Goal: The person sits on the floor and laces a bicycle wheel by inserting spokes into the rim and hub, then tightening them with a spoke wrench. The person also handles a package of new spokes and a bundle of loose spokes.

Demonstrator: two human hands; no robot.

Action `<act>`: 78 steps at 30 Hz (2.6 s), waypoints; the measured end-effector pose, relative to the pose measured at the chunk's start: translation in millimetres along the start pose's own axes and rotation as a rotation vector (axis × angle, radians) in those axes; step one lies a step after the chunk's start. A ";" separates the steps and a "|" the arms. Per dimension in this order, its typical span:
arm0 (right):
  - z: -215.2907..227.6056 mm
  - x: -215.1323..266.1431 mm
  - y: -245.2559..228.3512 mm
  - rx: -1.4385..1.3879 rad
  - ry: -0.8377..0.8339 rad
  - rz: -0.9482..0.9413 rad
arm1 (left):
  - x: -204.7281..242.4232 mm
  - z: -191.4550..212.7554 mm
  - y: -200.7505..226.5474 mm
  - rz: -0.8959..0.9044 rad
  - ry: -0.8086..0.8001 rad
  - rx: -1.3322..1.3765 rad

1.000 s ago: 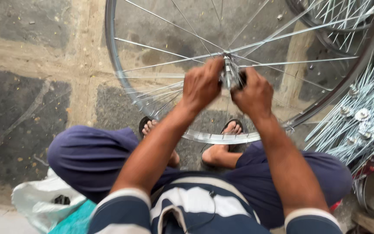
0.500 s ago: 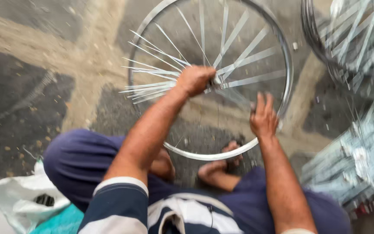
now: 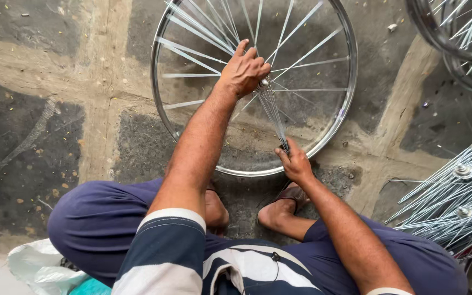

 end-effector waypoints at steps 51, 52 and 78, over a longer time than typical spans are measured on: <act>-75.6 -97.3 -80.3 -0.786 0.146 -0.173 | 106.8 -24.9 62.1 0.933 0.058 1.102; -74.8 -95.6 -80.5 -0.813 0.138 -0.168 | 106.8 -24.3 62.7 0.929 0.013 1.102; -40.9 -30.8 -71.1 -0.060 0.315 -0.181 | 109.0 -13.3 52.4 1.011 -0.244 1.333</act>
Point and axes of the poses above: each hand's wrist, its own x-axis away from the middle knuckle, its own z-axis out of the back of the hand, y = z × x, the point moved 1 cm from there along -x, towards the middle knuckle, and after that the axes turned 5 degrees about -x, right-handed, at the moved point
